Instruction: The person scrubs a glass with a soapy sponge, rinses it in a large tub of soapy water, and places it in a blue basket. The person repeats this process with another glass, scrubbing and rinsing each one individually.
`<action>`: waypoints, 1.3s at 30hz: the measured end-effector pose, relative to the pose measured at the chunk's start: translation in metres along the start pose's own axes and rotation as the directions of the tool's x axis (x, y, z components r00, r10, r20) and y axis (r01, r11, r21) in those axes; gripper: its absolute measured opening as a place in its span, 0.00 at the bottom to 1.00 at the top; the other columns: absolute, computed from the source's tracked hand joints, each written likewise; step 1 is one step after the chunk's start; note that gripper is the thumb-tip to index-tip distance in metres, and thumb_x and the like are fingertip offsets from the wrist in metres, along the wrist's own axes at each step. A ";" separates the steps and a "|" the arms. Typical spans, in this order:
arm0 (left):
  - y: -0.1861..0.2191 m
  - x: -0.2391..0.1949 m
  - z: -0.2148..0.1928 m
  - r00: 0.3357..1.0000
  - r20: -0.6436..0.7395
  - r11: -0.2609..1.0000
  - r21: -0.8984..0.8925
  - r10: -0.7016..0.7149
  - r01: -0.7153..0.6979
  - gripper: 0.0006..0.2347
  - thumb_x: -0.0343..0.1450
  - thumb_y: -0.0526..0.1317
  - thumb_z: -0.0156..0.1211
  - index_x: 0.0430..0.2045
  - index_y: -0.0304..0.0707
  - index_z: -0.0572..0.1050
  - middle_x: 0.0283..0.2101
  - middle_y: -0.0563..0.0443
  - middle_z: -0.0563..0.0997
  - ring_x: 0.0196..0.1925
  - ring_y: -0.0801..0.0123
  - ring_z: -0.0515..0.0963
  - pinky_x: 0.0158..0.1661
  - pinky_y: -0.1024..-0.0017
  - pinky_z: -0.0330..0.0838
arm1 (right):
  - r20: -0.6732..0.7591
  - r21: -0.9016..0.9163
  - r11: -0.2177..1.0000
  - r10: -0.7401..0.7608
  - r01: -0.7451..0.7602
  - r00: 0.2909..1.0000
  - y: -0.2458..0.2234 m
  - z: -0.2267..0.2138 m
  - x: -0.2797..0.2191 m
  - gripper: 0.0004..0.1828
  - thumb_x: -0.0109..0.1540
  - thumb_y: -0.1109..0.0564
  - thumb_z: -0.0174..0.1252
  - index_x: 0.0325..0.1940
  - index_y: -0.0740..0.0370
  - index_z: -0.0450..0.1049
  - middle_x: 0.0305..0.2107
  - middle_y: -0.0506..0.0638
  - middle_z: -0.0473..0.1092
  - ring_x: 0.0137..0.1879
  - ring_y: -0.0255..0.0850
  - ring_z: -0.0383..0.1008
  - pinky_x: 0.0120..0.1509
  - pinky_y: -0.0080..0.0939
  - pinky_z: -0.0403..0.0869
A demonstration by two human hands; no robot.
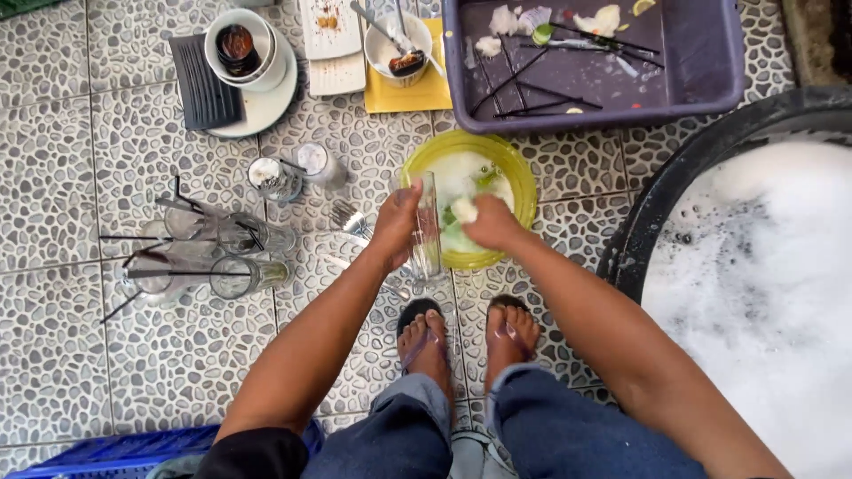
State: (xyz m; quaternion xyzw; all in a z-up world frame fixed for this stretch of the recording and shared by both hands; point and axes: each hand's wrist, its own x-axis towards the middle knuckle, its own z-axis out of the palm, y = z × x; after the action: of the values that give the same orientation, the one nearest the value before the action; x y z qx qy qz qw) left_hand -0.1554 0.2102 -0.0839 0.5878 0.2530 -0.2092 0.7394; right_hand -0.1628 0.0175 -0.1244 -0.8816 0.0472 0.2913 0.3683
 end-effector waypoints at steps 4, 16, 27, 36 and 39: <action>-0.016 0.007 0.012 0.998 0.041 0.996 -0.078 -0.043 0.046 0.28 0.71 0.64 0.55 0.46 0.35 0.65 0.28 0.42 0.74 0.21 0.62 0.78 0.20 0.67 0.76 | -0.349 0.369 0.925 0.043 0.095 0.936 -0.032 -0.003 -0.022 0.29 0.52 0.57 0.61 0.58 0.60 0.65 0.47 0.61 0.72 0.57 0.57 0.74 0.58 0.60 0.69; 0.033 -0.071 0.057 0.956 -0.054 0.932 0.245 0.289 -0.267 0.37 0.67 0.67 0.54 0.52 0.24 0.73 0.54 0.26 0.78 0.59 0.39 0.76 0.60 0.52 0.66 | -0.569 -0.320 0.721 -0.665 0.615 0.484 -0.031 0.030 -0.025 0.33 0.69 0.51 0.53 0.77 0.67 0.58 0.65 0.77 0.51 0.72 0.76 0.53 0.77 0.65 0.56; 0.001 -0.032 0.060 0.968 -0.042 0.955 -0.163 0.245 -0.249 0.25 0.70 0.62 0.59 0.45 0.38 0.72 0.40 0.47 0.81 0.40 0.66 0.82 0.41 0.69 0.78 | -0.528 -0.069 0.714 -0.619 0.697 0.581 -0.049 -0.018 -0.037 0.25 0.71 0.62 0.47 0.70 0.73 0.54 0.65 0.74 0.58 0.69 0.70 0.61 0.75 0.67 0.58; 0.003 -0.016 0.026 0.960 -0.059 0.961 -0.037 0.272 -0.275 0.28 0.71 0.66 0.52 0.43 0.36 0.73 0.37 0.44 0.81 0.37 0.60 0.81 0.39 0.65 0.76 | -0.288 -0.200 0.735 -0.676 0.648 0.678 -0.064 0.011 -0.075 0.29 0.68 0.58 0.47 0.74 0.66 0.58 0.75 0.66 0.46 0.81 0.60 0.44 0.82 0.64 0.41; 0.020 -0.049 0.058 0.979 -0.010 0.971 0.136 0.202 -0.199 0.33 0.68 0.68 0.50 0.49 0.35 0.75 0.47 0.35 0.82 0.51 0.52 0.81 0.52 0.57 0.74 | -0.544 -0.085 0.799 -0.538 0.595 0.644 -0.071 -0.014 -0.039 0.30 0.68 0.65 0.43 0.76 0.74 0.53 0.73 0.71 0.50 0.79 0.64 0.48 0.83 0.63 0.45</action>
State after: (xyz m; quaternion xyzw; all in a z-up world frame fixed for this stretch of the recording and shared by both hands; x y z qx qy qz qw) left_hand -0.1739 0.1584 -0.0279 0.6612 0.1865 -0.1429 0.7125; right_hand -0.1674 0.0540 -0.0508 -0.8765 -0.1143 -0.1032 0.4562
